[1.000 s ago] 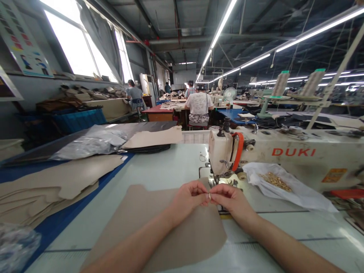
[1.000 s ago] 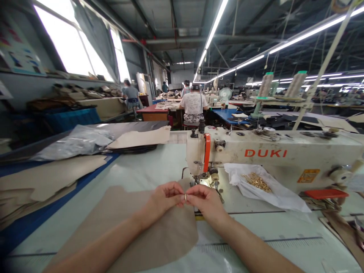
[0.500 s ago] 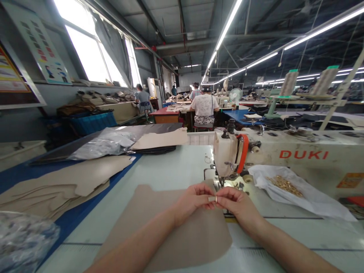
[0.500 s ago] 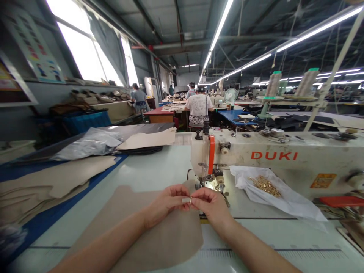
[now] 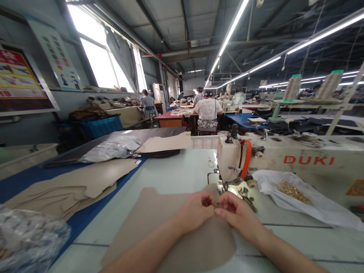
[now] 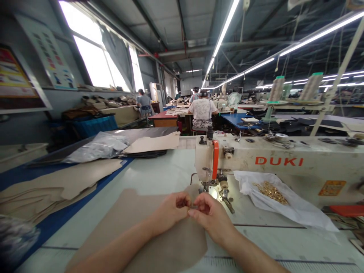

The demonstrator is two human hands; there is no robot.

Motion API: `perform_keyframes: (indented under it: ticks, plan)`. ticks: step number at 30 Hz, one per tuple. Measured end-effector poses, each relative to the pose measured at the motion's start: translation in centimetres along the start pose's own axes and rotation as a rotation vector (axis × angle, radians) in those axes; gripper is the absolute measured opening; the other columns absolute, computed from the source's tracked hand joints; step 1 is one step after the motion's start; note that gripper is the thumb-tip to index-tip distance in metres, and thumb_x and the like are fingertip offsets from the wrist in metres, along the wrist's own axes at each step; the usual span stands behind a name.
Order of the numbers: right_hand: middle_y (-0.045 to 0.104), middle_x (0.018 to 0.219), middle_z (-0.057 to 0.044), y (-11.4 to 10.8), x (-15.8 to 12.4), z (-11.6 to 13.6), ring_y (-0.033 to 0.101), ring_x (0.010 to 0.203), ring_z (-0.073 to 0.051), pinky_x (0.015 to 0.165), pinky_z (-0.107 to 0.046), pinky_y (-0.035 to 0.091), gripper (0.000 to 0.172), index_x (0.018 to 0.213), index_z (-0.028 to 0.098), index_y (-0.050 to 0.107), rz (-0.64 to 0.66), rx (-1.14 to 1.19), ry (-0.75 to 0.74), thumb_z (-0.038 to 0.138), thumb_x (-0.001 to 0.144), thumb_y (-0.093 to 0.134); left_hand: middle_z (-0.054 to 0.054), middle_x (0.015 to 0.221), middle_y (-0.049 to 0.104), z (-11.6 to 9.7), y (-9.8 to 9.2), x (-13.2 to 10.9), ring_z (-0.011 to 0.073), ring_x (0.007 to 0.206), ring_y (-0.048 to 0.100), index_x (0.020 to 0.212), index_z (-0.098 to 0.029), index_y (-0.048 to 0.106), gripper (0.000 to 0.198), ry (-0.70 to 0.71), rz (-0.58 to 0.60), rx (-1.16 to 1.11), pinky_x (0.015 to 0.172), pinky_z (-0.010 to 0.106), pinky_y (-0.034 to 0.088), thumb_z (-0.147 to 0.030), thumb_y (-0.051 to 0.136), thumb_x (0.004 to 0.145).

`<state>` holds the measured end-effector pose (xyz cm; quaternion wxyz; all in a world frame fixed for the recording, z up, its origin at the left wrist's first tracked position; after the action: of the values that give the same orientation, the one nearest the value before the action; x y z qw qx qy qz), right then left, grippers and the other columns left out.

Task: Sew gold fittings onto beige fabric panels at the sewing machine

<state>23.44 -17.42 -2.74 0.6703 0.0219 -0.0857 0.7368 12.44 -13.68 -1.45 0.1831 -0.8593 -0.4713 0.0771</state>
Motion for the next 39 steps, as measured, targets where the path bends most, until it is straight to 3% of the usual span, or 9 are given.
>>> perform_keyframes:
  ticks: [3, 7, 11, 17, 22, 28, 31, 34, 39]
  plan:
    - [0.047, 0.058, 0.006, 0.1, 0.0, -0.1, 0.045, 0.055, -0.011, 0.051, -0.022, 0.035, 0.016, 0.075, 0.02, 0.054, 0.014, -0.025, 0.02, 0.027, 0.069, 0.066, -0.004, 0.056, 0.043, 0.1, 0.0, 0.0, 0.0105, 0.056, 0.037, 0.059, -0.016, 0.049, 0.006, 0.0, -0.005, -0.01, 0.05, 0.023, 0.028, -0.016, 0.055, 0.061]
    - [0.059, 0.069, 0.001, 0.1, -0.3, 1.4, 0.055, 0.066, -0.016, 0.062, -0.025, 0.043, 0.004, 0.074, 0.021, 0.057, -0.028, -0.205, -0.06, 0.021, 0.071, 0.058, -0.004, 0.056, 0.045, 0.4, -0.1, 0.1, 0.0106, 0.056, 0.039, 0.06, -0.016, 0.05, 0.004, -0.005, -0.025, -0.018, 0.051, 0.022, 0.028, -0.015, 0.055, 0.06]
    - [0.06, 0.07, 0.0, -0.2, -0.5, 2.5, 0.056, 0.068, -0.016, 0.064, -0.025, 0.043, 0.012, 0.069, 0.021, 0.058, -0.08, -0.369, -0.134, 0.013, 0.068, 0.05, -0.003, 0.058, 0.048, 1.3, -0.1, 0.3, 0.0106, 0.057, 0.042, 0.061, -0.016, 0.052, 0.004, -0.01, -0.048, -0.025, 0.052, 0.022, 0.03, -0.013, 0.054, 0.059]
    - [0.061, 0.067, 0.0, -0.8, -0.2, 1.4, 0.056, 0.064, -0.016, 0.061, -0.025, 0.042, 0.01, 0.067, 0.02, 0.061, -0.091, -0.356, -0.075, 0.019, 0.071, 0.051, -0.003, 0.056, 0.051, 2.1, 0.2, 0.6, 0.0097, 0.054, 0.044, 0.059, -0.016, 0.051, 0.009, -0.028, -0.047, -0.173, 0.05, 0.022, 0.03, -0.012, 0.058, 0.056]
    - [0.06, 0.061, 0.0, -1.0, -0.1, 0.9, 0.053, 0.058, -0.015, 0.055, -0.025, 0.04, 0.011, 0.066, 0.019, 0.062, -0.126, -0.366, -0.035, 0.024, 0.072, 0.054, -0.002, 0.054, 0.058, 1.7, 0.3, 0.5, 0.0124, 0.054, 0.053, 0.06, -0.016, 0.052, 0.012, -0.089, -0.051, -0.315, 0.054, 0.024, 0.038, -0.014, 0.061, 0.053]
    - [0.058, 0.06, 0.001, -1.3, -0.2, 1.2, 0.052, 0.057, -0.014, 0.055, -0.024, 0.039, 0.009, 0.064, 0.019, 0.059, -0.175, -0.425, -0.092, 0.02, 0.07, 0.053, -0.002, 0.061, 0.061, 1.5, 0.7, 0.4, 0.0124, 0.06, 0.059, 0.068, -0.016, 0.056, 0.022, -0.161, 0.005, -0.472, 0.062, 0.025, 0.044, -0.015, 0.069, 0.051]
    - [0.057, 0.058, 0.001, -1.2, -0.2, 1.3, 0.051, 0.055, -0.013, 0.054, -0.023, 0.039, 0.008, 0.062, 0.018, 0.058, -0.17, -0.432, -0.109, 0.019, 0.069, 0.053, -0.002, 0.064, 0.061, 0.8, 0.7, 0.4, 0.0109, 0.061, 0.056, 0.071, -0.015, 0.057, 0.024, -0.102, 0.018, -0.409, 0.062, 0.023, 0.042, -0.019, 0.073, 0.053]
    - [0.058, 0.059, 0.002, -1.2, -0.1, 1.4, 0.051, 0.055, -0.012, 0.053, -0.022, 0.039, 0.007, 0.063, 0.018, 0.059, -0.164, -0.388, -0.113, 0.02, 0.068, 0.054, -0.003, 0.062, 0.058, -0.1, 0.2, 0.3, 0.0101, 0.06, 0.053, 0.068, -0.015, 0.056, 0.02, -0.01, -0.046, -0.282, 0.06, 0.022, 0.041, -0.023, 0.072, 0.059]
    - [0.064, 0.068, 0.001, -1.4, 0.2, 1.1, 0.058, 0.063, -0.013, 0.06, -0.023, 0.044, 0.009, 0.078, 0.019, 0.06, -0.17, -0.14, -0.073, 0.024, 0.071, 0.058, -0.004, 0.064, 0.057, -1.0, -0.9, -0.3, 0.0115, 0.062, 0.053, 0.069, -0.017, 0.055, 0.014, 0.094, -0.166, -0.077, 0.061, 0.023, 0.044, -0.027, 0.066, 0.067]
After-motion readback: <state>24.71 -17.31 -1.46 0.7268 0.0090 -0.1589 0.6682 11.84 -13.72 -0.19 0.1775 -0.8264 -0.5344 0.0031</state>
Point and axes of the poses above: each hand's wrist, its own x-axis towards the middle knuckle, its own y-axis out of the palm, z = x × y, the point moved 8 cm from there along x, towards the middle knuckle
